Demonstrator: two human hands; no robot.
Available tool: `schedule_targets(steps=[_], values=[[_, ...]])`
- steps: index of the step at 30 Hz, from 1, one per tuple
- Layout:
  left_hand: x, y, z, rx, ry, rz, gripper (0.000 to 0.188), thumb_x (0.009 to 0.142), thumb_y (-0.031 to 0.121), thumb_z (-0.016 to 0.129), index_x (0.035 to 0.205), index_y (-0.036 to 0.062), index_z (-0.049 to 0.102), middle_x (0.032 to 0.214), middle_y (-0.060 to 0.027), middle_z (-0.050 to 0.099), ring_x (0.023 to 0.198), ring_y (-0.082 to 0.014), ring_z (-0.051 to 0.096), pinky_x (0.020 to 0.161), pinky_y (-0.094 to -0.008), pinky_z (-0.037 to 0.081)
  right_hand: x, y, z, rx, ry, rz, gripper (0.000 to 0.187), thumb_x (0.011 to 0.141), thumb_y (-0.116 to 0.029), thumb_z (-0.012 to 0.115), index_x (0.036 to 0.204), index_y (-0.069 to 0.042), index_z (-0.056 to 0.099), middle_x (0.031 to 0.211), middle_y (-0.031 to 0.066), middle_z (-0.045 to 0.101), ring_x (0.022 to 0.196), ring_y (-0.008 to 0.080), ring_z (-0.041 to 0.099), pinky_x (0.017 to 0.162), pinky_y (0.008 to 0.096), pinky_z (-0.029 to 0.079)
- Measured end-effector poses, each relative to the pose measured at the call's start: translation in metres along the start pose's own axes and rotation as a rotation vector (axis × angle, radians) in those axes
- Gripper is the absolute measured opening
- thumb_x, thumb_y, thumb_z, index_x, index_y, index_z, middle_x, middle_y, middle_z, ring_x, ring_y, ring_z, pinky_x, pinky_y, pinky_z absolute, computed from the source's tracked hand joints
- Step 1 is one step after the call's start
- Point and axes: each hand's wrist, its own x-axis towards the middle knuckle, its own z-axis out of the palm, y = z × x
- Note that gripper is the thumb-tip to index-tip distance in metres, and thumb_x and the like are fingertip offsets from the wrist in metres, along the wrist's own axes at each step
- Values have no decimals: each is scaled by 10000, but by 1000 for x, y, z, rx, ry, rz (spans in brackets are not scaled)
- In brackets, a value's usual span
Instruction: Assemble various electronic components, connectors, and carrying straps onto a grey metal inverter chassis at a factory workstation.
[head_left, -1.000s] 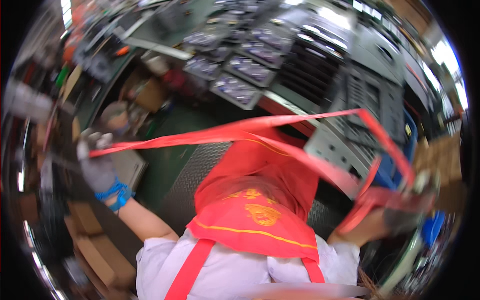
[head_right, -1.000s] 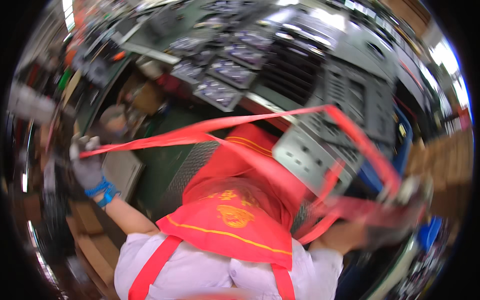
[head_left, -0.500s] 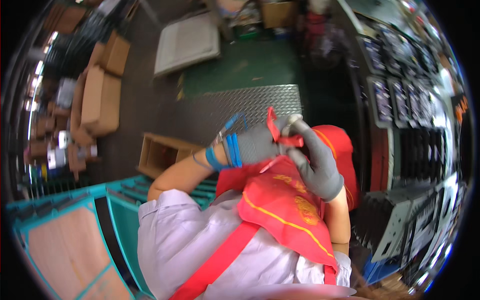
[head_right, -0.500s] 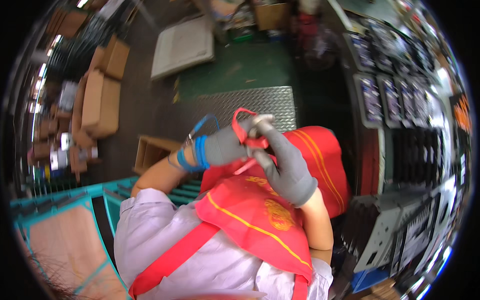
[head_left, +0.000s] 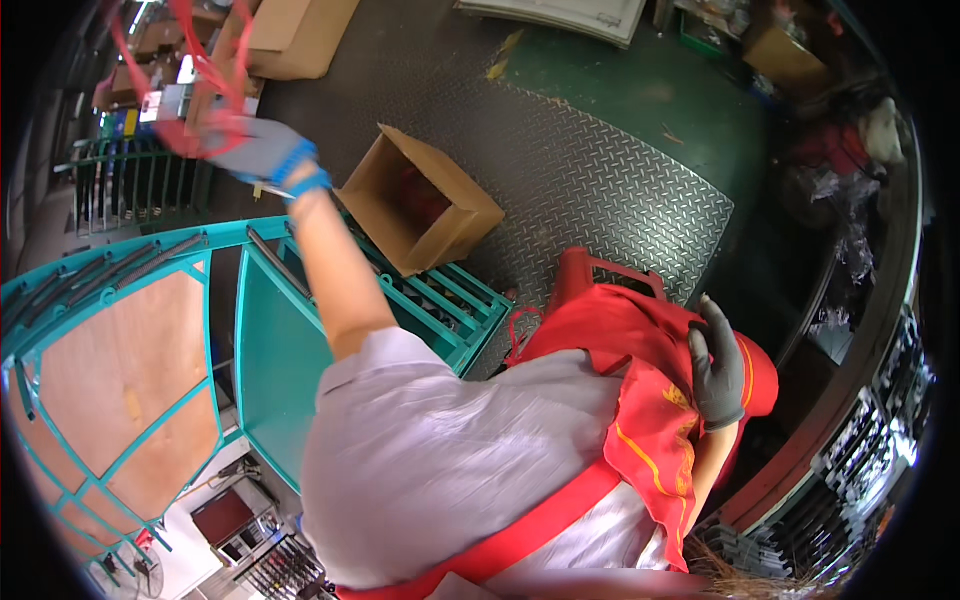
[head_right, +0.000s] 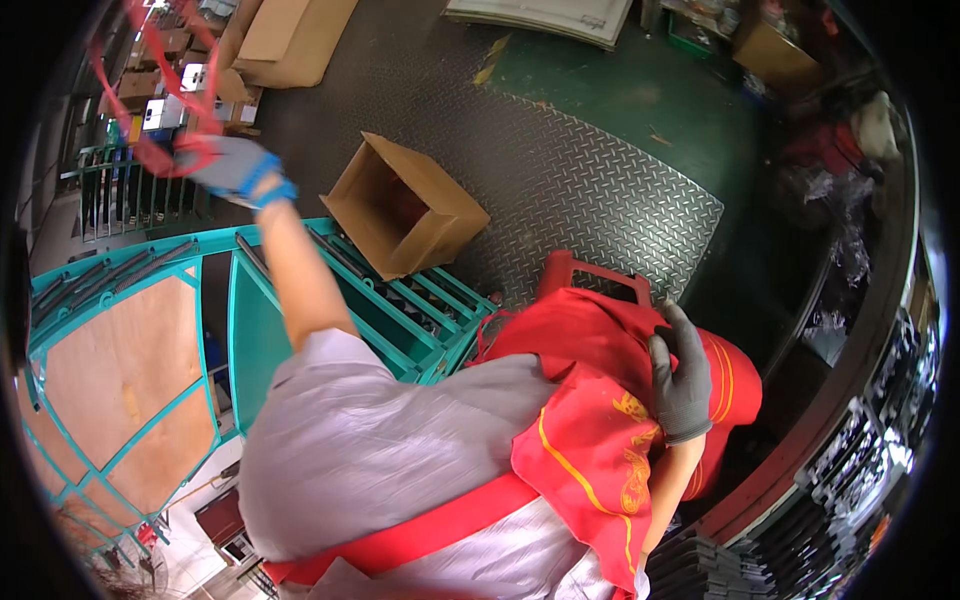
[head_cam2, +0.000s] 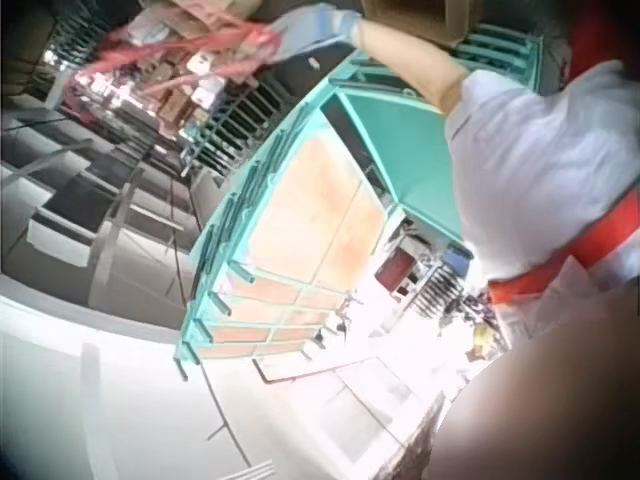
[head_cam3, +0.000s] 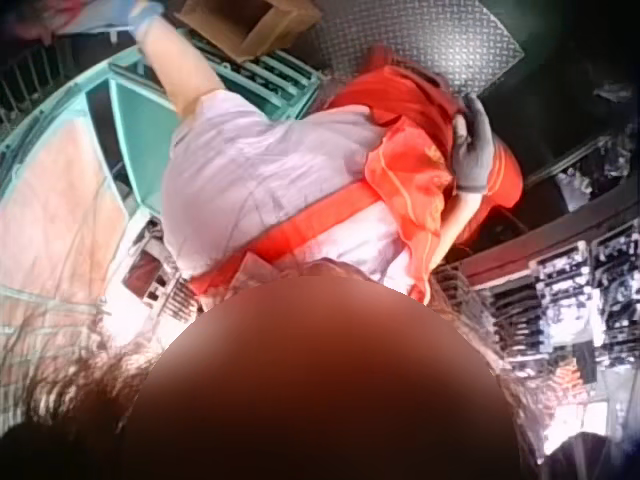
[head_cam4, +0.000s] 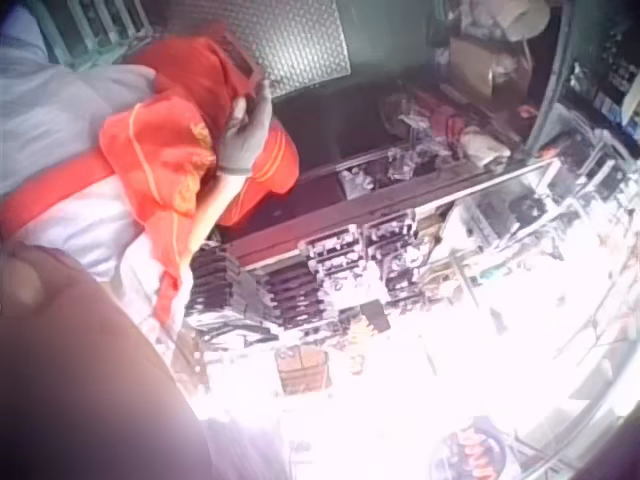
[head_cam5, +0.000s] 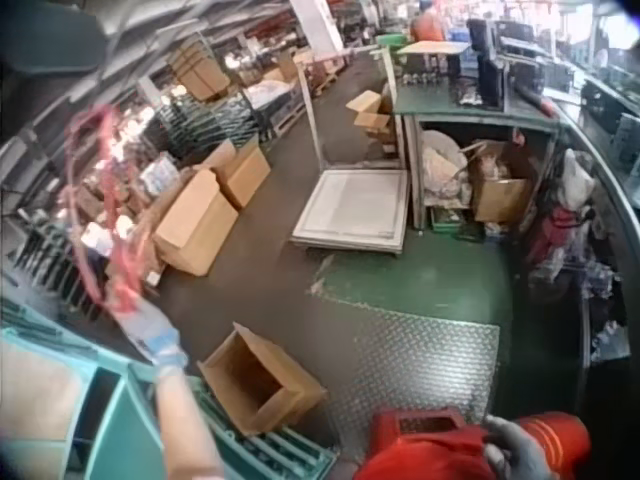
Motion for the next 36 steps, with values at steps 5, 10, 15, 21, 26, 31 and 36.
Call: schedule_targets(steps=[5,10,15,21,26,31,36], values=[[-213,-119,72,-69,-899,-1237,370,899,297,525,1166,43,559,1085,-152,613,857,-288,620,702,-418,525,12,21,14,-44,-194,101,373,906,-99,553,1264,-7,500,1167,165,599,934,231,643,839,321,490],[-312,-190,50,-338,-157,-2104,472,890,366,495,1283,104,499,1231,-88,548,1034,-236,537,849,-400,468,14,29,22,-208,-262,221,388,917,-92,540,1295,-21,487,1217,168,579,989,239,629,857,321,484],[-315,-205,19,-389,-161,-2150,575,888,438,500,1348,106,410,1348,-98,439,1178,-241,442,973,-397,370,17,26,36,-238,-232,162,397,912,-96,552,1294,-17,482,1222,167,575,987,242,635,850,321,490],[-290,-193,30,-424,-499,-1982,713,886,525,507,1426,107,303,1489,-110,308,1350,-248,327,1122,-394,253,3,28,32,-235,-180,133,397,911,-102,555,1292,-17,484,1229,160,574,988,240,635,856,317,489],[-255,-229,96,-552,-938,-1661,413,977,326,404,1341,133,423,1404,-123,398,1258,-290,426,992,-473,399,-15,27,22,-232,-140,166,396,911,-109,557,1290,-18,487,1211,164,583,994,240,633,861,319,488],[-191,-238,155,-911,-790,-1870,448,952,308,485,1277,2,453,1306,-179,485,1163,-302,518,961,-432,439,-24,16,18,-183,-76,218,382,911,-105,557,1279,-14,500,1200,161,592,1014,241,626,880,321,482],[-187,17,132,-888,-1185,-750,417,951,310,509,1235,5,525,1089,-198,634,918,-244,646,761,-332,535,-58,5,0,9,229,177,293,900,-115,569,1173,-7,581,1108,172,629,1035,277,616,891,333,475]])
